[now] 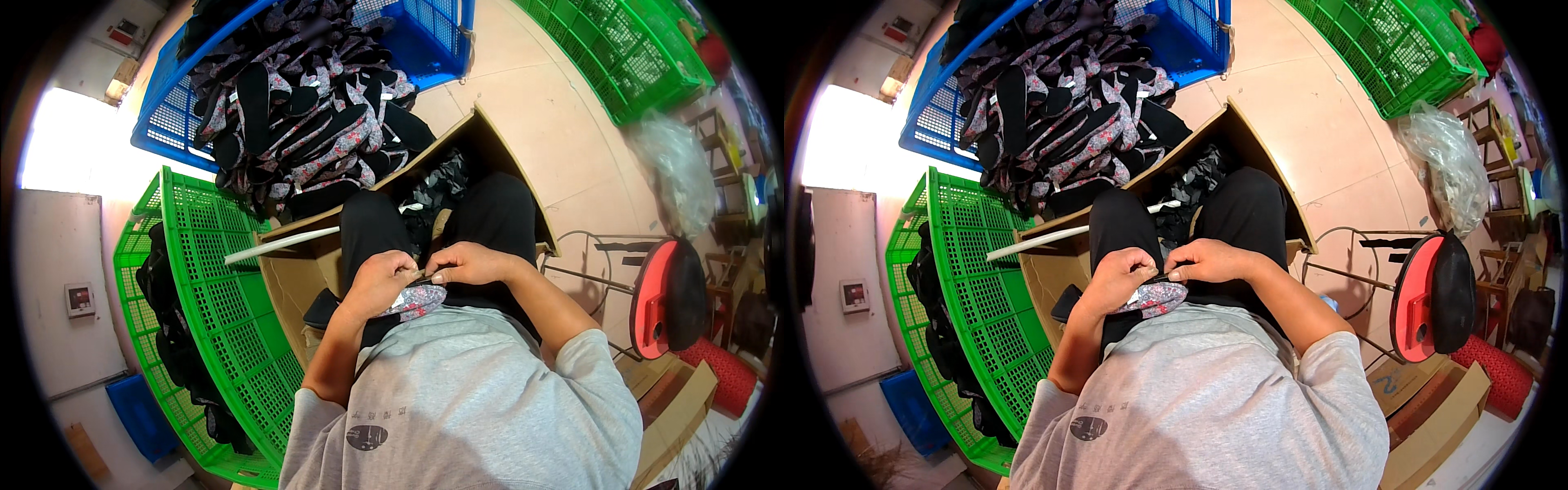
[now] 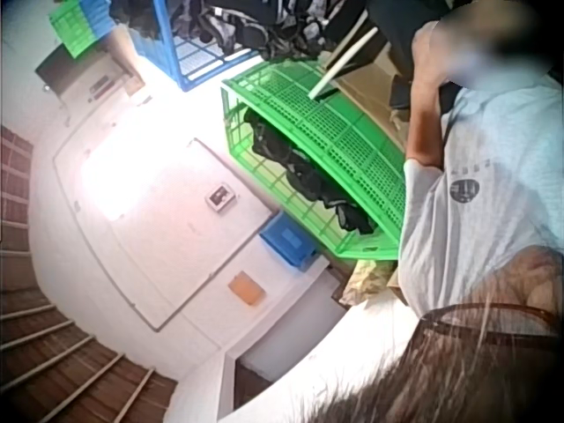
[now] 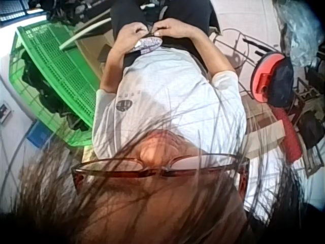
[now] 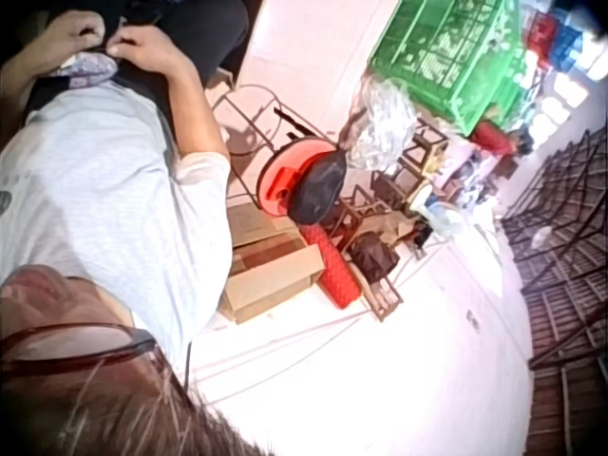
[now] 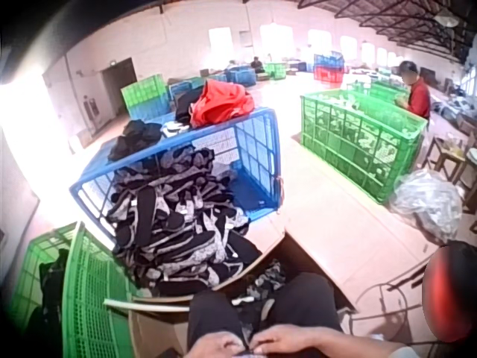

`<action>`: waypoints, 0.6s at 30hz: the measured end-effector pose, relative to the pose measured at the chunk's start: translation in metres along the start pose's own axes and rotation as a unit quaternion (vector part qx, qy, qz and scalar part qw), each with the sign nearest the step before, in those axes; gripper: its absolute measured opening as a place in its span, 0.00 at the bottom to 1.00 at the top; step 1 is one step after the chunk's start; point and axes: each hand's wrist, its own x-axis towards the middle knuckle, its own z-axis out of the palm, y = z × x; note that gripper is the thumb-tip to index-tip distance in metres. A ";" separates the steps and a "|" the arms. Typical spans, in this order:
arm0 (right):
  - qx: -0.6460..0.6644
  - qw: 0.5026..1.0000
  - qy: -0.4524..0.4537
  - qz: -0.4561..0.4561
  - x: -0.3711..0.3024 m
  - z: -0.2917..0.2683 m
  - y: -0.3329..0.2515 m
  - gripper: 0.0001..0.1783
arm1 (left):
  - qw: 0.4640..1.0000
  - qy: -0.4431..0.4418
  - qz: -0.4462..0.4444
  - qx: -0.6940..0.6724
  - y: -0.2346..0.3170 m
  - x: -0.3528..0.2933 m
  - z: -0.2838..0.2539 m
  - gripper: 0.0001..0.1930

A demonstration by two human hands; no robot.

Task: The person sits on the floor and sews the upper fabric onto slipper soles by hand using a needle and thread. They pick up a slipper from a blue crate, stitch the edges, and place the finished slipper into a green crate, repeating this process for multiple units.

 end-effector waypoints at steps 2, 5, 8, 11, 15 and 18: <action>0.002 1.000 0.000 0.007 0.000 0.000 -0.002 0.12 | 1.000 -0.002 -0.006 0.003 0.005 -0.001 -0.001 0.05; 0.014 1.000 -0.001 0.011 0.000 0.001 -0.002 0.12 | 1.000 -0.002 -0.009 -0.004 0.004 -0.002 -0.001 0.06; 0.036 0.999 0.007 0.008 0.000 0.004 0.003 0.11 | 1.000 -0.001 -0.002 -0.001 0.002 -0.002 0.000 0.06; 0.060 0.998 -0.001 0.014 0.000 0.006 0.007 0.12 | 1.000 0.001 -0.013 -0.012 0.002 -0.001 0.000 0.06; 0.096 0.995 0.034 -0.008 -0.007 0.014 0.009 0.17 | 0.996 0.085 -0.025 -0.016 0.003 -0.001 0.003 0.04; 0.146 0.988 0.041 0.021 -0.015 0.023 0.010 0.22 | 0.989 0.129 -0.014 -0.077 -0.006 0.003 0.006 0.11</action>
